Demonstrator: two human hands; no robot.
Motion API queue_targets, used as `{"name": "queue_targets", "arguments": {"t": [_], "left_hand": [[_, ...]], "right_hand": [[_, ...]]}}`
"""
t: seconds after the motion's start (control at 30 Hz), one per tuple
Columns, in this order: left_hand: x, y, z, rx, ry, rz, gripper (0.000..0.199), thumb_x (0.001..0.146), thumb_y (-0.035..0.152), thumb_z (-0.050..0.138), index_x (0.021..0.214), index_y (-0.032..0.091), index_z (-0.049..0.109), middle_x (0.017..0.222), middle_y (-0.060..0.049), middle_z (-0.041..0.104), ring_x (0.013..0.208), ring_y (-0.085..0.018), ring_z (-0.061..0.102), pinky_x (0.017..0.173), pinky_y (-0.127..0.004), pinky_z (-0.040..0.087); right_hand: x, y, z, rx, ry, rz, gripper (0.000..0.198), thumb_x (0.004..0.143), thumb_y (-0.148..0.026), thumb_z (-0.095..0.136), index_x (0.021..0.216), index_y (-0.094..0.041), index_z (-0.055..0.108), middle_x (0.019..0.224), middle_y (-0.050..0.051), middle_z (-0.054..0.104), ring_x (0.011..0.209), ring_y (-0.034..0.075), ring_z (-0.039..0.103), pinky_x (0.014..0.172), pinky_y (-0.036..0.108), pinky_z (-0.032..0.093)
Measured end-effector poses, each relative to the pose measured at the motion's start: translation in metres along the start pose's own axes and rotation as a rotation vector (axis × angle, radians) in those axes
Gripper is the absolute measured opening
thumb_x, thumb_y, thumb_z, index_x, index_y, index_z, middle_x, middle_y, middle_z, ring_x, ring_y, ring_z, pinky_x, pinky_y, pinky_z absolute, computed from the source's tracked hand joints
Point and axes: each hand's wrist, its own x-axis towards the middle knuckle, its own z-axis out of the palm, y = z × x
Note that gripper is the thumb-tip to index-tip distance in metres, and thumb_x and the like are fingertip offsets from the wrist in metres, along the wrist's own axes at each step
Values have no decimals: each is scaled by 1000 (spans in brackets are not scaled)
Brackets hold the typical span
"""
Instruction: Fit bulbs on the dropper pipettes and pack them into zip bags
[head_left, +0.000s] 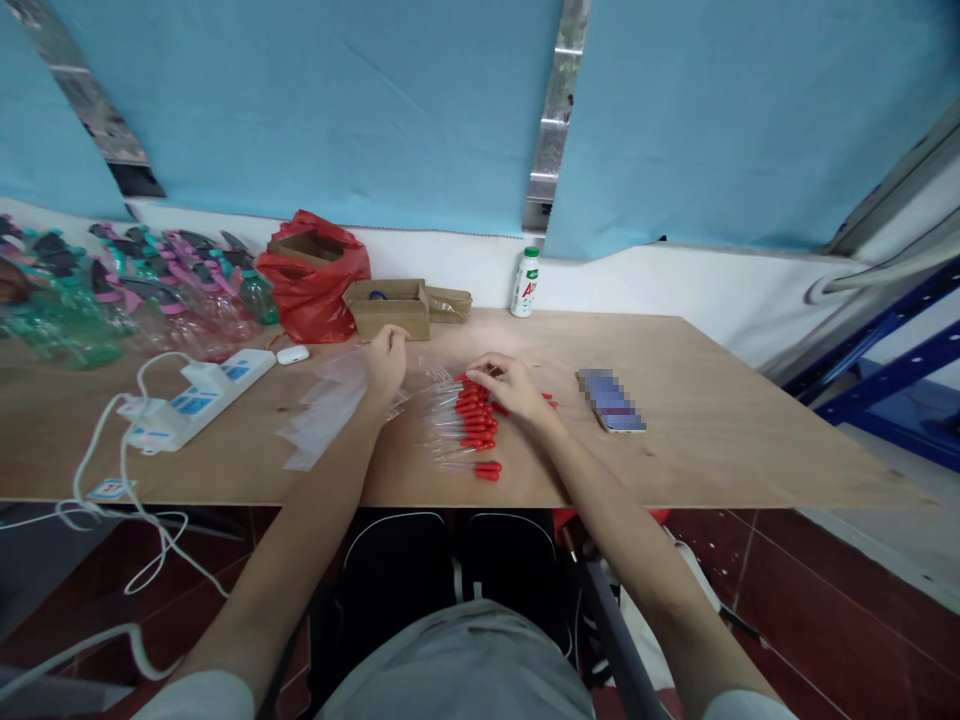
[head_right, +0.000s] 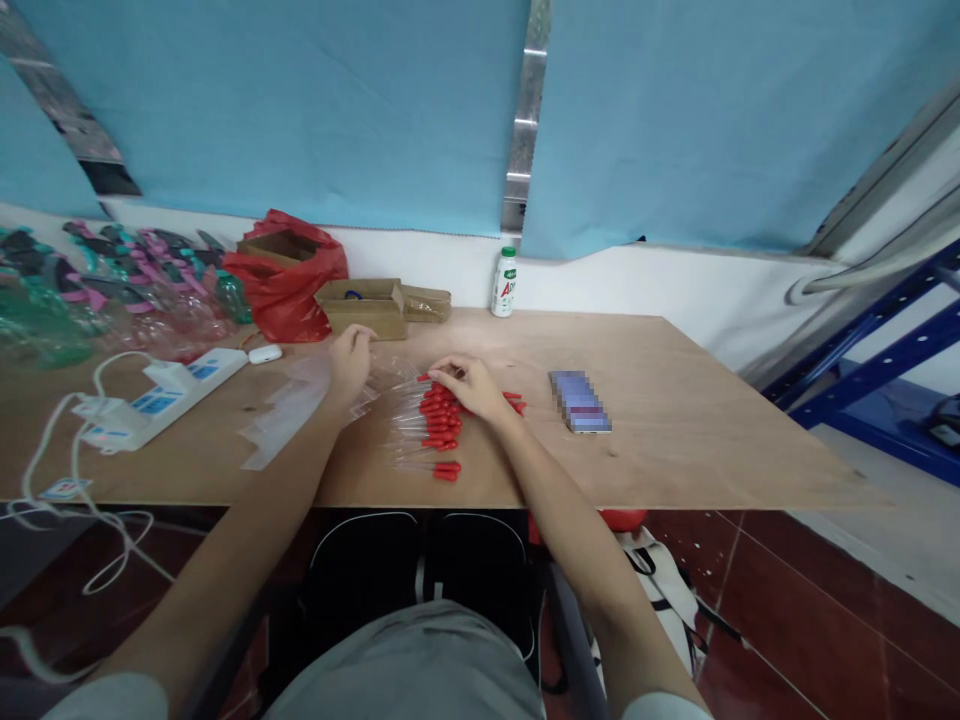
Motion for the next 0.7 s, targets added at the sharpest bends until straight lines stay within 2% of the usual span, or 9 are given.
{"name": "queue_targets", "arguments": {"t": [0.07,0.13,0.3,0.47,0.7], "left_hand": [[1,-9,-2,203,-141,52,16,96,28,58,93,20,72,80,-3,69,78,-20,62,76,-30,43],[1,-18,-2,329,-279,107,14,94,26,62,96,20,74,87,-5,73,83,-21,64,81,-32,46],[1,-35,2,405,-515,210,21,92,21,63,104,21,80,108,-9,77,95,-24,68,93,-37,53],[0,-43,1,455,-613,206,22,92,19,65,106,20,81,115,-11,76,96,-24,70,98,-40,55],[0,-43,-1,464,-642,215,25,89,16,64,106,22,81,114,-9,77,96,-25,72,96,-40,56]], "right_hand": [[0,0,2,-74,-30,-47,22,97,-41,73,97,-21,81,97,5,80,86,20,68,84,34,51],[0,1,3,-152,-43,-100,17,98,-36,74,96,-21,82,95,5,79,89,21,66,89,36,49],[1,6,2,-256,-67,-142,13,99,-32,75,94,-22,83,95,5,78,93,22,65,101,40,44],[1,10,2,-275,-64,-125,16,101,-34,73,95,-23,83,98,5,79,96,23,66,103,41,43],[1,13,3,-296,-58,-111,35,106,-44,61,89,-21,81,92,6,77,92,23,65,100,39,45]]}}
